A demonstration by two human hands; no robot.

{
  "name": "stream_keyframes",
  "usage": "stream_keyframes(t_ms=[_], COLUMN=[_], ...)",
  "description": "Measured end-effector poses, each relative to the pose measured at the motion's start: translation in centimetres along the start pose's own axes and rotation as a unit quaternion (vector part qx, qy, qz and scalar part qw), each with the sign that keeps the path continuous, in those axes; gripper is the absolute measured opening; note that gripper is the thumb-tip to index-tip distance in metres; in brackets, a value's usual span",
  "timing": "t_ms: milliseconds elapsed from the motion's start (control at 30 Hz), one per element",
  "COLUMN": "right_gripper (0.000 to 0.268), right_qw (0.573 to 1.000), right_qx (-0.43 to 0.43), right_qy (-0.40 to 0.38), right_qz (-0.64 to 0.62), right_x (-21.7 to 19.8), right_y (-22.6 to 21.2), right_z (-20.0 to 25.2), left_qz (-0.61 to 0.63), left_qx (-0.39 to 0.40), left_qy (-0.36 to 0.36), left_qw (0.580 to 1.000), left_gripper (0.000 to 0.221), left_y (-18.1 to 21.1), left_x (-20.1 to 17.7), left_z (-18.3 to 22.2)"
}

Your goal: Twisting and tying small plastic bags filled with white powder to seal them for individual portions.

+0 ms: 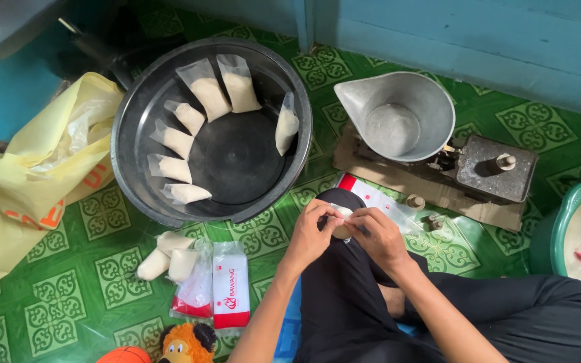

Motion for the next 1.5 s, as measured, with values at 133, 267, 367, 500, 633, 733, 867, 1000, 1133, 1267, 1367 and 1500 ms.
stream_keyframes(t_ms=[133,267,367,500,633,733,867,1000,1133,1267,1367,1500], right_gripper=[0.011,0.01,0.011,0.016,0.016,0.014,0.012,0.014,0.014,0.012,0.014,0.016], right_qw=[1.0,0.999,0.999,0.994,0.992,0.99,0.989,0.988,0.987,0.985,0.98,0.973], right_qx=[0.021,0.034,0.04,0.064,0.084,0.108,0.125,0.124,0.125,0.148,0.175,0.201], right_qy=[0.0,-0.008,-0.028,-0.088,-0.09,-0.086,-0.071,-0.054,-0.05,-0.077,-0.096,-0.105], right_qz=[0.001,0.011,0.011,0.023,0.015,-0.005,0.021,0.077,0.09,0.046,0.006,-0.035], right_x=[-0.5,-0.6,-0.7,-0.8,-0.9,-1.1,-1.1,-0.8,-1.0,-0.7,0.1,0.9], right_y=[-1.4,-2.0,-2.3,-1.9,-1.4,-1.1,-2.3,-2.9,-2.9,-2.2,-1.4,0.6], right_z=[-1.1,-1.6,-2.0,-1.6,-1.7,-1.1,-0.9,-0.3,-0.8,-1.2,-0.9,0.4], left_qz=[0.004,-0.02,-0.054,-0.11,-0.102,-0.054,-0.057,-0.087,-0.108,-0.114,-0.129,-0.126], left_qx=[0.003,0.05,0.071,0.088,0.078,0.053,0.062,0.053,0.051,0.1,0.117,0.115], left_qy=[-0.031,-0.038,-0.038,-0.03,-0.015,-0.022,-0.04,-0.031,-0.053,-0.096,-0.078,-0.027], left_qw=[1.0,0.998,0.995,0.99,0.992,0.997,0.996,0.994,0.991,0.984,0.982,0.985], left_gripper=[0.014,0.017,0.021,0.024,0.024,0.019,0.015,0.013,0.011,0.019,0.023,0.028], left_y=[-0.1,1.2,2.1,2.4,1.6,1.7,3.2,2.6,2.3,3.5,4.1,2.6], left_x=[0.0,-0.6,-1.1,-1.4,-1.1,-1.6,-2.2,-1.8,-2.0,-1.6,-1.6,-1.3], left_z=[-0.3,-0.4,-0.3,0.0,0.1,0.1,0.3,0.0,-0.5,-0.8,-0.7,-0.3])
Point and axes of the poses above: each hand's wrist, its own z-axis away from the middle knuckle, its own x-axis out of the palm, y = z × x, the point moved 6 cm from there along -z, towards the middle knuckle, and after that the axes turned 10 degrees about -z, right-handed, at the moved point
